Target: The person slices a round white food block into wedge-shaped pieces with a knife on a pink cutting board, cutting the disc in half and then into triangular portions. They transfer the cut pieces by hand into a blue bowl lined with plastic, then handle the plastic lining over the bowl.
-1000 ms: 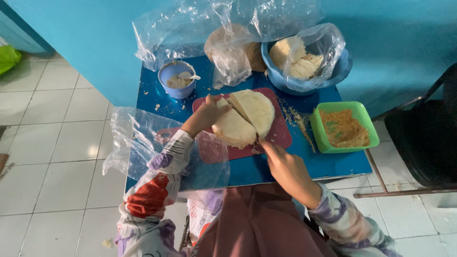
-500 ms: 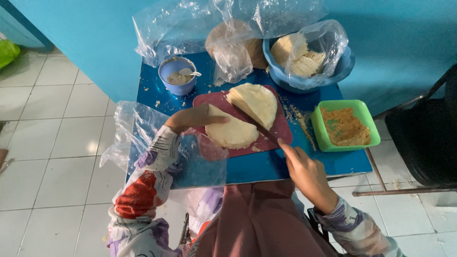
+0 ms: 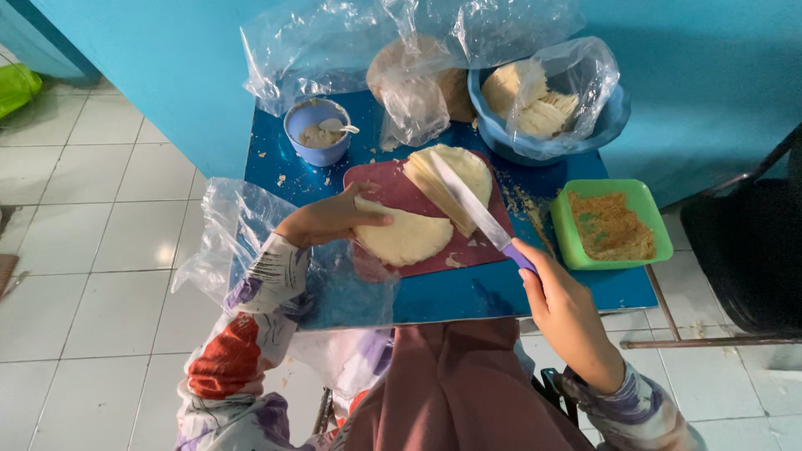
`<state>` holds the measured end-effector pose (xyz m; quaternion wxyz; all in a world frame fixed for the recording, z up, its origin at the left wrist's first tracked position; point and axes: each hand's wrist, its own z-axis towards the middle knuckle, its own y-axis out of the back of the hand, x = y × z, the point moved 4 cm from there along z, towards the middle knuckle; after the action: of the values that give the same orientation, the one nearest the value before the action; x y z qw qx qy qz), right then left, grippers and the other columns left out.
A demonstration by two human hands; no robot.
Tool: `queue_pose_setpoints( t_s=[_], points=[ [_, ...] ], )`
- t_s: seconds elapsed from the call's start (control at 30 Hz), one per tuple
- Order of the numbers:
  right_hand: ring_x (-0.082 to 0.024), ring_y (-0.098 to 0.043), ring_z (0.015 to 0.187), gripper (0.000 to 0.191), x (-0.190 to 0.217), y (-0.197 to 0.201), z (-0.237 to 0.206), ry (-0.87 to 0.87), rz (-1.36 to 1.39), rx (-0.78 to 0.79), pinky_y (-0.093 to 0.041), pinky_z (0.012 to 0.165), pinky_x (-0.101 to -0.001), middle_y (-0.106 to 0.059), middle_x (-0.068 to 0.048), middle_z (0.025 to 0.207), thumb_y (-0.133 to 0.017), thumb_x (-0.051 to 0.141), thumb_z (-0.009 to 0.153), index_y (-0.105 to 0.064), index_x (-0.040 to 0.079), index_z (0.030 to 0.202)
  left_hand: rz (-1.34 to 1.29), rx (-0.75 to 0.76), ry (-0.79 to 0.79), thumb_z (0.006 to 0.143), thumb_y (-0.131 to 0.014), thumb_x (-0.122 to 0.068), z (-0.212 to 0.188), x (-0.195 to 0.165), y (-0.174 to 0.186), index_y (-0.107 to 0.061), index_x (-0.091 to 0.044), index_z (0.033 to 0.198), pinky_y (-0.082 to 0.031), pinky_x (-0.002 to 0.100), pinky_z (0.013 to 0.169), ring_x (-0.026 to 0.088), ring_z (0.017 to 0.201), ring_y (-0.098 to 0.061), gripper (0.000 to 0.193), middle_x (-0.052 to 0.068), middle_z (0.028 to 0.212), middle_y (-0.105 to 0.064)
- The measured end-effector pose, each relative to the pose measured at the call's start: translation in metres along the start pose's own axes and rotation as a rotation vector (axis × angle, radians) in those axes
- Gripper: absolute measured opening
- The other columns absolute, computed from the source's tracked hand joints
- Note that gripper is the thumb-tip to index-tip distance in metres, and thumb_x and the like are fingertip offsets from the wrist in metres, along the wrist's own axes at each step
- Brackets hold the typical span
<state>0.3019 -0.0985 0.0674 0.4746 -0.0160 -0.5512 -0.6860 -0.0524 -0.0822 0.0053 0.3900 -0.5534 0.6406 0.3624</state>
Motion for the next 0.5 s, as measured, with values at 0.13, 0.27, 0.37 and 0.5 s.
queue_pose_setpoints(
  t_s=[0.13,0.27,0.37,0.5],
  points=[
    [-0.036,-0.068,0.095,0.048,0.016,-0.018,-0.01,0.113,0.059,-0.043,-0.055,0.079,-0.0407,-0.064,-0.022,0.115,-0.055,0.004,0.101,-0.043,0.007,0.148,-0.129,-0.013,-0.05,0.077,-0.082,-0.03,0.001,0.009,-0.001,-0.045,-0.005,0.149,-0.058,0.034,0.088,0.021,0.117,-0.064,0.085,0.013,0.131,-0.064],
    [-0.036,-0.062,0.1,0.066,0.029,-0.071,-0.028,0.12,0.158,0.143,-0.053,0.087,-0.0409,-0.055,-0.022,0.114,-0.052,-0.005,0.096,-0.027,0.001,0.157,-0.298,-0.16,-0.179,0.081,-0.081,-0.022,-0.012,0.02,-0.007,-0.047,-0.001,0.143,-0.06,0.037,0.085,0.023,0.109,-0.069,0.073,0.015,0.123,-0.065],
    [-0.036,-0.059,0.104,0.076,0.029,-0.097,-0.035,0.171,0.283,0.25,-0.052,0.09,-0.041,-0.049,-0.024,0.118,-0.048,-0.011,0.09,-0.02,-0.002,0.16,-0.457,-0.206,-0.349,0.086,-0.078,-0.018,-0.022,0.018,-0.012,-0.045,-0.001,0.142,-0.061,0.036,0.084,0.023,0.107,-0.07,0.067,0.017,0.122,-0.067],
    [-0.038,-0.062,0.099,0.075,0.026,-0.103,-0.036,0.204,0.132,0.214,-0.056,0.079,-0.0401,-0.049,-0.024,0.12,-0.051,-0.009,0.092,-0.02,-0.001,0.16,-0.472,-0.297,-0.479,0.089,-0.076,-0.013,-0.025,0.009,-0.016,-0.042,-0.003,0.145,-0.06,0.036,0.082,0.024,0.105,-0.071,0.067,0.018,0.118,-0.069]
  ],
)
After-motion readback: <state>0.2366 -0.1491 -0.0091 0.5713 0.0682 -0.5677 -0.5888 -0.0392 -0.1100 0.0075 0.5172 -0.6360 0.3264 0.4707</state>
